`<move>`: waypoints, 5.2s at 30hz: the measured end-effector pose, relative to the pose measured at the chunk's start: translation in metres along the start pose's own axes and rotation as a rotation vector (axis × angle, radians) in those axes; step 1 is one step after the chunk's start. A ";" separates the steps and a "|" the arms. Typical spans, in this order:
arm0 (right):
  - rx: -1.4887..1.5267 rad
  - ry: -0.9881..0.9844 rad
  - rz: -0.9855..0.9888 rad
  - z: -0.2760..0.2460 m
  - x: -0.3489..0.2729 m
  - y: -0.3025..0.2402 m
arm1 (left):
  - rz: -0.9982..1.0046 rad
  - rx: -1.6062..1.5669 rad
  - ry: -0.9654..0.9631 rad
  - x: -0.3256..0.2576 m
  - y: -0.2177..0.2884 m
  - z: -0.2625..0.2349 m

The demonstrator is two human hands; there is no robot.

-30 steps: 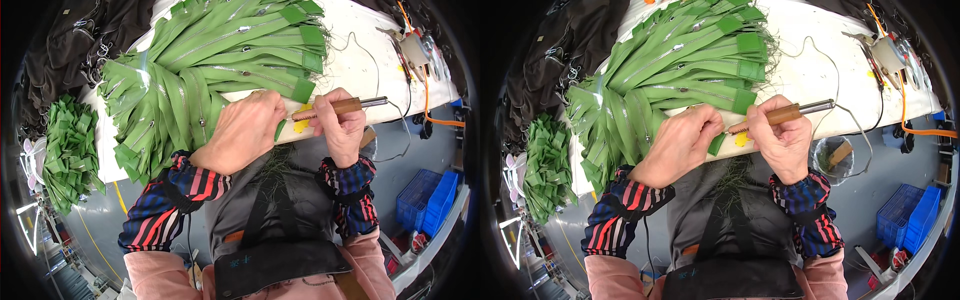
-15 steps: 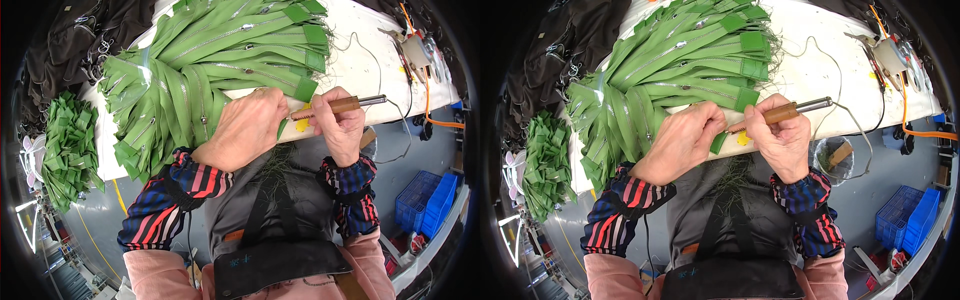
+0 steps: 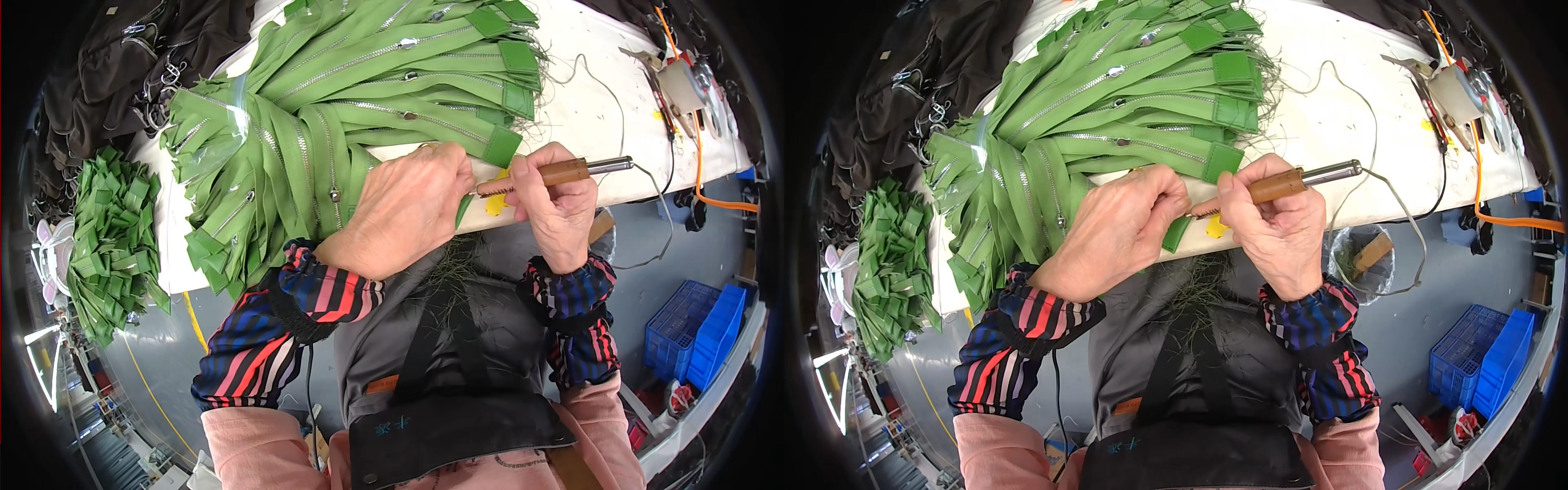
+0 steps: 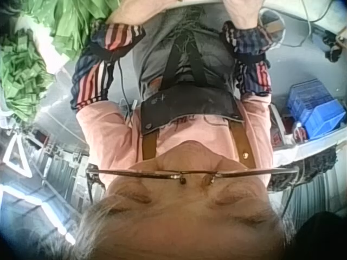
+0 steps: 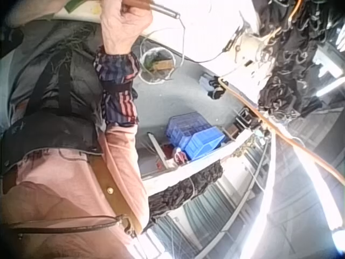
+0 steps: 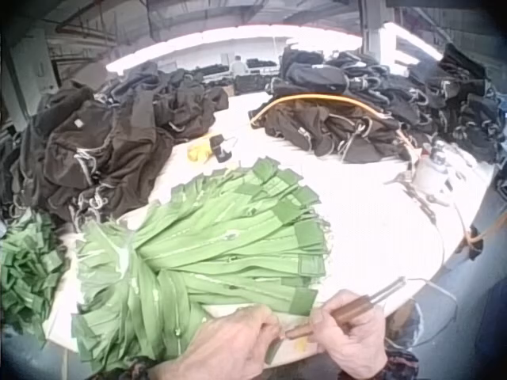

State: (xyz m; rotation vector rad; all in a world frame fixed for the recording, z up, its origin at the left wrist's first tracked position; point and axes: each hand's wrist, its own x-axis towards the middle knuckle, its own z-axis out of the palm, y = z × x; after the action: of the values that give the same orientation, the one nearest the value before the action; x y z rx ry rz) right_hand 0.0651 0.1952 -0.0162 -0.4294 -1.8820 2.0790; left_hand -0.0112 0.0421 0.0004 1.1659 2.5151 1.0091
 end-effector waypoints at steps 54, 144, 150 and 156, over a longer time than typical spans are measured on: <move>0.430 0.229 -0.100 -0.028 0.011 0.001 | 0.150 0.034 -0.094 0.003 0.017 -0.008; 0.041 -0.135 0.027 0.000 -0.005 -0.007 | -0.222 -0.557 -0.280 0.002 -0.012 -0.021; 0.046 -0.139 0.032 0.001 -0.005 -0.006 | -0.221 -0.538 -0.267 0.002 -0.013 -0.020; 0.129 0.047 -0.111 -0.015 0.000 0.004 | 0.079 -0.475 -0.478 -0.012 -0.007 -0.045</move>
State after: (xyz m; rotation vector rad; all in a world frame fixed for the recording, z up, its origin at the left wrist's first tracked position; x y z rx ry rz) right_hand 0.0718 0.2085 -0.0213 -0.3322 -1.6944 2.0835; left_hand -0.0273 0.0077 0.0282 1.1848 1.7557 1.1051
